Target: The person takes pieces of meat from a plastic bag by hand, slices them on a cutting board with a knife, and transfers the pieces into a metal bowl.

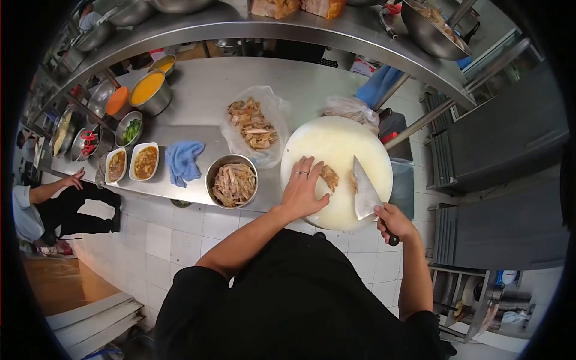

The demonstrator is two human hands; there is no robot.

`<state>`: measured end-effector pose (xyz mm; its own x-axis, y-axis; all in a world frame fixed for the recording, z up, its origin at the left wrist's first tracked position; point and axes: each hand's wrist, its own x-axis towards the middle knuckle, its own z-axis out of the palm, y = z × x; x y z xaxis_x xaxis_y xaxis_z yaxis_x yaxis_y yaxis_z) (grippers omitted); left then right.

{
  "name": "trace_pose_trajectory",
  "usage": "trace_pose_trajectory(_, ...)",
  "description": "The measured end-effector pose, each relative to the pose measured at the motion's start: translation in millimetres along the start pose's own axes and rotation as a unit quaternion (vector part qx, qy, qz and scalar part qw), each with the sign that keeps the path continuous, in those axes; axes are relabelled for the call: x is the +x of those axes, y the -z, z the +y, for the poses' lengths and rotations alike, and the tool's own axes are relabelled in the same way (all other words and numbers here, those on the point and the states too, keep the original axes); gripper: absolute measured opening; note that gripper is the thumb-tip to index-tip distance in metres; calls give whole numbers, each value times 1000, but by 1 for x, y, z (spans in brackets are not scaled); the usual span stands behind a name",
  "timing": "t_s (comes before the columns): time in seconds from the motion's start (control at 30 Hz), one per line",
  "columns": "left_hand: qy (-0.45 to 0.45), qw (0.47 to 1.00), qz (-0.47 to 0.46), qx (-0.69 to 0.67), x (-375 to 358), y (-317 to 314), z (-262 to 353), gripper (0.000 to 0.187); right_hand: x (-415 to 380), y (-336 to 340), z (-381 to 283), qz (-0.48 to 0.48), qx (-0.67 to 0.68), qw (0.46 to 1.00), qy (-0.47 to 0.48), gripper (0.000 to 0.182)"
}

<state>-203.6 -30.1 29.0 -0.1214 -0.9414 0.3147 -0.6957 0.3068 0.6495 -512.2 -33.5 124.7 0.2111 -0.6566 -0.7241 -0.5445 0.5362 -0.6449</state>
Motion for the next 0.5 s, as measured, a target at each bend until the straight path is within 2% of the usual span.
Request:
trace_pose_trajectory(0.1,-6,1000,-10,7,9,-6,1,90,-7,5,4,45,-32,998,-28,37)
trace_pose_trajectory(0.23,3,999,-35,24,9,-8,5,91,-30,-20,-56,98,-292,951,-8,39)
trace_pose_trajectory(0.33,1,998,-53,42,6,-10,6,91,-4,-44,-62,151,-359,921,-14,38)
trace_pose_trajectory(0.43,-8,997,-58,45,7,-10,3,90,-5,-10,-63,74,-298,951,24,35)
trace_pose_trajectory(0.5,-3,998,-60,35,6,-9,1,89,-14,6,-54,56,-213,975,27,34)
